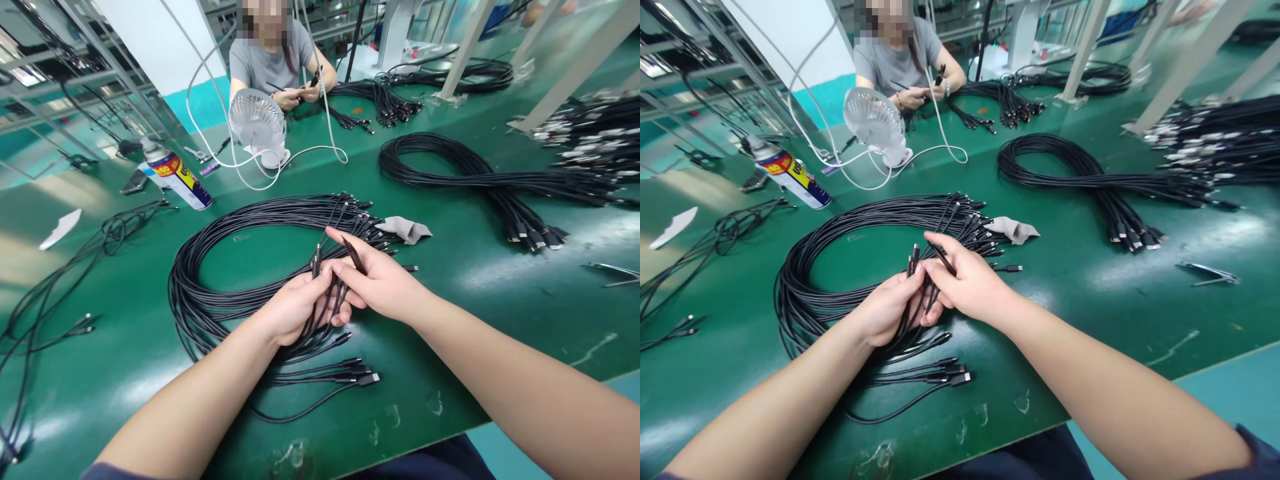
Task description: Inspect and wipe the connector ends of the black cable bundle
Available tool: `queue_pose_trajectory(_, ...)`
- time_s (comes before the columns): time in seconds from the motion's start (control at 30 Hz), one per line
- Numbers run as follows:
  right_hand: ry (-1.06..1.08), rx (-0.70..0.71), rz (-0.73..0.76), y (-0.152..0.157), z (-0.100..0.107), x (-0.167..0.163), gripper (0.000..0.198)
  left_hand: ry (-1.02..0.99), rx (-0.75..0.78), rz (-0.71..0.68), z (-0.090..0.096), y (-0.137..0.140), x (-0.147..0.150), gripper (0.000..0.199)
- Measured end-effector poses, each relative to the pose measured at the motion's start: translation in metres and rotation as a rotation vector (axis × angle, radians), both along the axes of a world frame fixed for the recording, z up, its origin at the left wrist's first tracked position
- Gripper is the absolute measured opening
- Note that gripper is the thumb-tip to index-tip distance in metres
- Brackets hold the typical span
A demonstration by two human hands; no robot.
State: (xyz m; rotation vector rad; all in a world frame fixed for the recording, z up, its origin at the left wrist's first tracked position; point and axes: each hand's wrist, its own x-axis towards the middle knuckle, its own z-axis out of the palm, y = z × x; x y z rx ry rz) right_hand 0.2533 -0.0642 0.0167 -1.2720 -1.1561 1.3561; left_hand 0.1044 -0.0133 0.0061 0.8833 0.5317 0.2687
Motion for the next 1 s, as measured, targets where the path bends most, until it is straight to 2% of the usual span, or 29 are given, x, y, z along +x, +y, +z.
queue_pose_trajectory(0.13,0.01,-0.031,0.112,-0.002,0.004,0.001,0.053,-0.007,-0.028,-0.082,-0.001,0.002,-0.003,0.05)
queue_pose_trajectory(0.27,-0.017,-0.005,0.126,-0.002,0.003,0.002,0.044,-0.033,-0.034,-0.078,0.003,0.001,-0.002,0.047)
queue_pose_trajectory(0.43,-0.159,0.146,0.015,0.0,-0.002,0.003,0.032,-0.069,-0.067,-0.019,0.004,-0.002,0.001,0.034)
queue_pose_trajectory(0.53,-0.203,0.26,-0.165,-0.001,-0.002,0.003,0.031,-0.045,-0.066,0.02,0.004,-0.003,0.003,0.034)
queue_pose_trajectory(0.63,-0.302,0.3,-0.311,-0.004,-0.002,0.003,0.031,-0.022,-0.028,0.058,0.004,-0.003,0.005,0.036)
queue_pose_trajectory(0.7,-0.325,0.336,-0.264,-0.004,-0.004,0.003,0.027,-0.006,-0.031,0.069,0.004,-0.002,0.007,0.034)
queue_pose_trajectory(0.83,-0.346,0.47,-0.123,-0.001,-0.011,0.004,0.007,0.024,-0.065,0.056,0.004,0.0,0.008,0.024)
queue_pose_trajectory(0.93,-0.386,0.524,-0.162,0.001,-0.009,0.004,0.013,0.015,-0.083,0.027,0.005,-0.001,0.007,0.029)
queue_pose_trajectory(1.0,-0.388,0.525,-0.241,0.002,-0.005,0.005,0.022,0.007,-0.072,0.031,0.006,-0.002,0.006,0.032)
